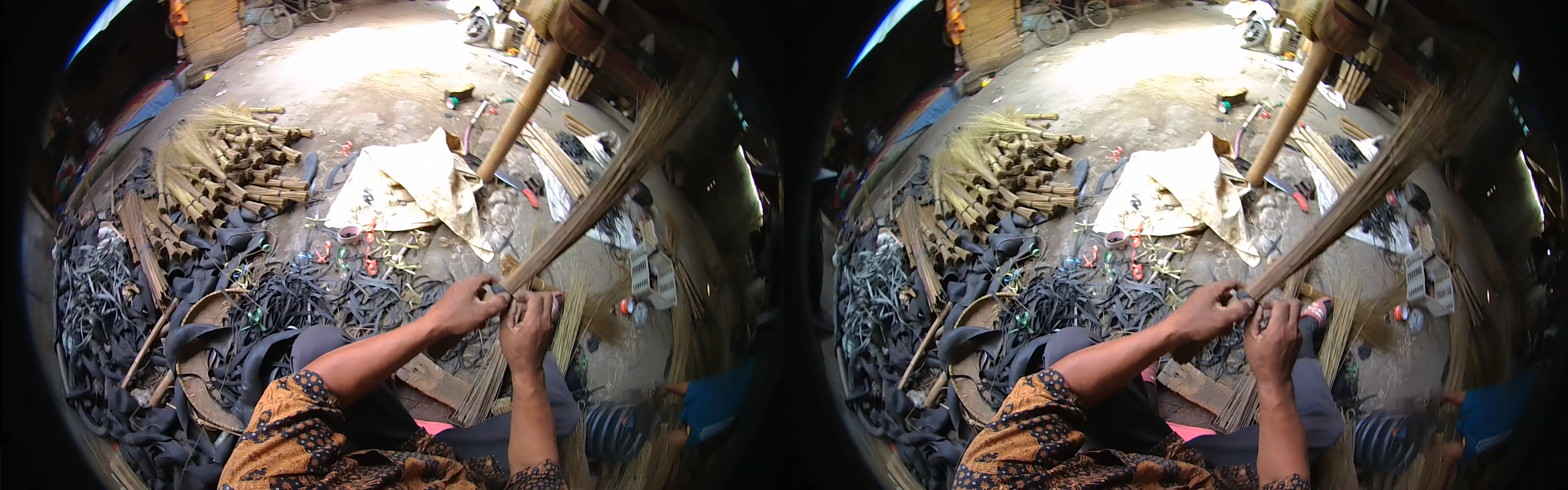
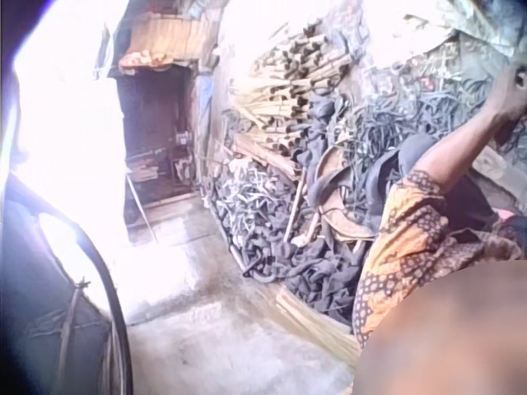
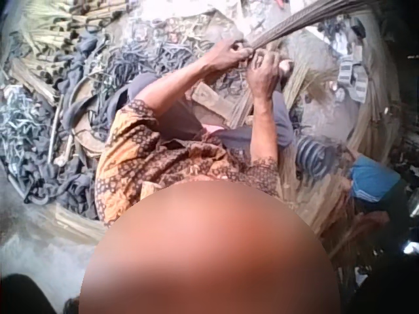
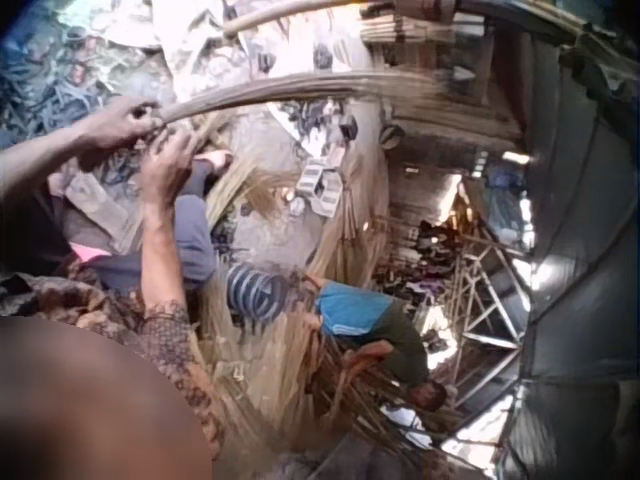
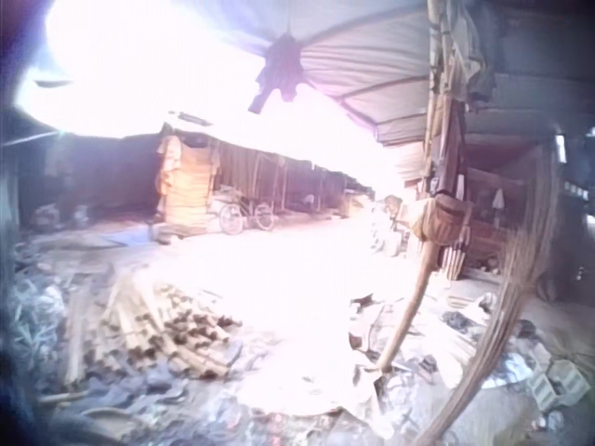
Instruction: The person sits on the floor and repeatedly gathers bundles of dried straw, aligns them, and ties them with black rubber strips to form brooms. The person places each finished broom aside and continues the process with new bundles.
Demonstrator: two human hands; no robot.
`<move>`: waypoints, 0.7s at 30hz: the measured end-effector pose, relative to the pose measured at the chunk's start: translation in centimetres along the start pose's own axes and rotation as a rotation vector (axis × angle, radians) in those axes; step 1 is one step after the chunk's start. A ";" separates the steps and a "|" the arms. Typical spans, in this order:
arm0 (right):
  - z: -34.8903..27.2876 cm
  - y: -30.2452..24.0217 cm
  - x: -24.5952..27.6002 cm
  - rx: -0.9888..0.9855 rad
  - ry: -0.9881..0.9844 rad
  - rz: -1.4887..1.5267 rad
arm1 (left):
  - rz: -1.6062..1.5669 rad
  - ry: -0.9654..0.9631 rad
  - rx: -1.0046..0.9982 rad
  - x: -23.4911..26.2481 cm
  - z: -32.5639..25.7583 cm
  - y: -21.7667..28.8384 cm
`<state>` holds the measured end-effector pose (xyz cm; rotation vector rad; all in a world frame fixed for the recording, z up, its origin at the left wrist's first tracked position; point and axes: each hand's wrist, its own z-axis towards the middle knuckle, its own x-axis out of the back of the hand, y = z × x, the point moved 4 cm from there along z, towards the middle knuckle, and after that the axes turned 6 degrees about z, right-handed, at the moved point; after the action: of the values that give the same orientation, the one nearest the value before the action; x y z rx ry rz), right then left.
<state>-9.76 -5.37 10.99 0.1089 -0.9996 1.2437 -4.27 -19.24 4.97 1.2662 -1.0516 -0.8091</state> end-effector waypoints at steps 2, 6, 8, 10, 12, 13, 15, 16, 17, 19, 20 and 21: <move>-0.5 0.8 0.4 -0.021 -0.004 0.089 | -0.121 -0.039 0.004 -0.4 -0.1 -0.4; -3.0 2.7 -0.4 -0.361 -0.153 0.654 | -0.258 0.011 -0.205 -1.1 -0.8 0.8; -4.9 1.7 -1.7 -0.448 -0.306 1.064 | -0.356 -0.056 -0.271 -1.6 -1.2 2.3; -6.6 0.3 -2.4 -0.495 -0.238 1.315 | -0.247 -0.127 -0.239 -1.9 -1.3 3.8; -8.0 -0.2 -2.6 -0.598 -0.253 0.948 | -0.226 -0.136 -0.143 -1.3 -0.7 5.1; -8.5 -0.4 -2.1 -0.544 -0.269 0.735 | -0.398 -0.089 -0.125 -1.5 -0.4 5.7; -9.6 -0.5 -2.1 -0.646 -0.446 0.762 | -0.565 -0.025 0.010 -1.5 0.2 6.0; -10.2 -0.4 -1.9 -0.699 -0.557 0.912 | -0.578 -0.058 0.059 -1.6 0.2 6.2; -10.7 -0.6 -1.8 -0.793 -0.688 1.365 | -0.758 -0.178 0.065 -2.4 0.0 6.4; -11.8 0.0 -1.2 -0.862 -0.838 1.619 | -0.883 -0.433 -0.017 -3.6 -0.7 7.2; -12.6 0.3 -1.0 -0.908 -0.921 1.759 | -0.871 -0.509 -0.076 -4.1 -1.1 7.5; -13.0 0.9 -1.0 -0.869 -0.942 1.866 | -0.763 -0.456 -0.076 -4.5 -1.1 7.5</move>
<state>-3.09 1.60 2.21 -1.3268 -2.6208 2.2364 -5.33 -13.50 11.60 1.4650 -0.8587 -1.7655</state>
